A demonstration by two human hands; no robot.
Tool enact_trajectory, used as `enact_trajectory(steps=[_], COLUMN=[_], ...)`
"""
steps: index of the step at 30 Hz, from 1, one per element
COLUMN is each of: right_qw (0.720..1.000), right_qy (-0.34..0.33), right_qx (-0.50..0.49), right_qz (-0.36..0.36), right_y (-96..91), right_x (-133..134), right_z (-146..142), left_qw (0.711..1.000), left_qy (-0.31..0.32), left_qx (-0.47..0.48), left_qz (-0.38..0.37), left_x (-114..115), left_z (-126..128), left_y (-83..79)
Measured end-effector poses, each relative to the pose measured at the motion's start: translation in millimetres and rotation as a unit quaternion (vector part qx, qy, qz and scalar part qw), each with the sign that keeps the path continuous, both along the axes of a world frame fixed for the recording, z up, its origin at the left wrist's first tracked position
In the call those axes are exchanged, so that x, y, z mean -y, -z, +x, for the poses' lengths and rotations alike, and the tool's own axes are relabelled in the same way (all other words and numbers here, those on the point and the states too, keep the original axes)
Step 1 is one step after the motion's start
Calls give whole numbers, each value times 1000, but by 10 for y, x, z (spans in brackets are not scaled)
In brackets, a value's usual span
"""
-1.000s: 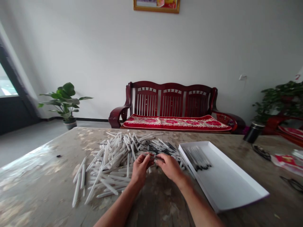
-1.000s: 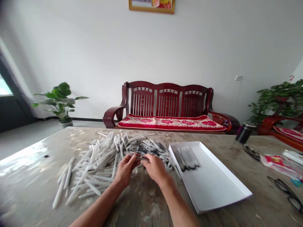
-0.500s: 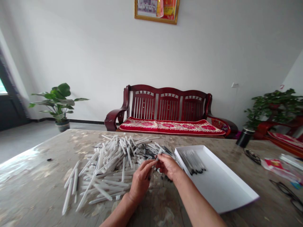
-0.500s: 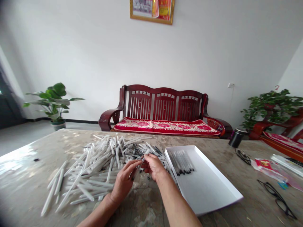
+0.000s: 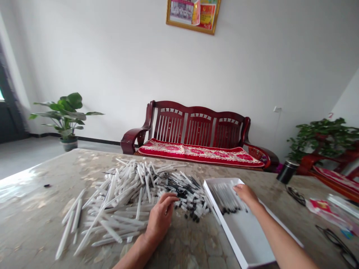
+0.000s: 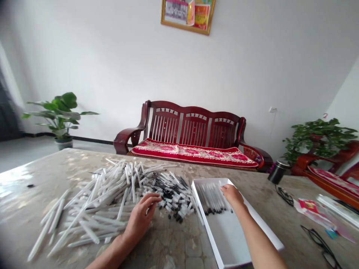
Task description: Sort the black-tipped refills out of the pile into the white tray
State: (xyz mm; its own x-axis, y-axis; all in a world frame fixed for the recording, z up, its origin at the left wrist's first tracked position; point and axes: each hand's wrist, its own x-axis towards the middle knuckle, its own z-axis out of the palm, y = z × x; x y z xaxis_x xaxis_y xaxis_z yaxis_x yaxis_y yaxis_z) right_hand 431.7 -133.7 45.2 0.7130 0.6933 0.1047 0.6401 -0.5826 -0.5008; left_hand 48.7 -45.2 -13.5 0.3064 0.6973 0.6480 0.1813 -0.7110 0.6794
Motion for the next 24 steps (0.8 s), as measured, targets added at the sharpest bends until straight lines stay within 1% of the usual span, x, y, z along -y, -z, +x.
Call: enact_trajectory(steps=[3, 6, 9, 14, 17, 20, 22, 24], right_qw=[999, 998, 998, 996, 995, 993, 992, 989], right_qy=[5, 2, -8, -15, -20, -15, -20, -52], right_qx=[12, 28, 38, 55, 66, 85, 109, 135], right_qz=[-36, -49, -52, -64, -75, -79, -65, -41], right_y=[132, 229, 269, 273, 234, 125, 21, -82], right_x=[8, -36, -98, -147, -131, -121, -145, -204], right_z=[163, 217, 217, 145, 81, -28, -177, -415], left_qw=[1000, 1000, 1000, 1000, 1000, 999, 999, 998], left_qy=[-2, -6, -10, -10, -10, -16, -27, -45], left_qx=[-1, 1, 4, 9, 11, 10, 3, -10], left_qz=[-3, -8, -14, -18, -22, -27, -34, -43], left_x=[-25, -39, -42, -37, -26, -11, -7, -14], left_z=[-11, -23, -27, -29, -32, -34, -35, -38], left_y=[19, 18, -1, -25, -33, -42, -47, -47])
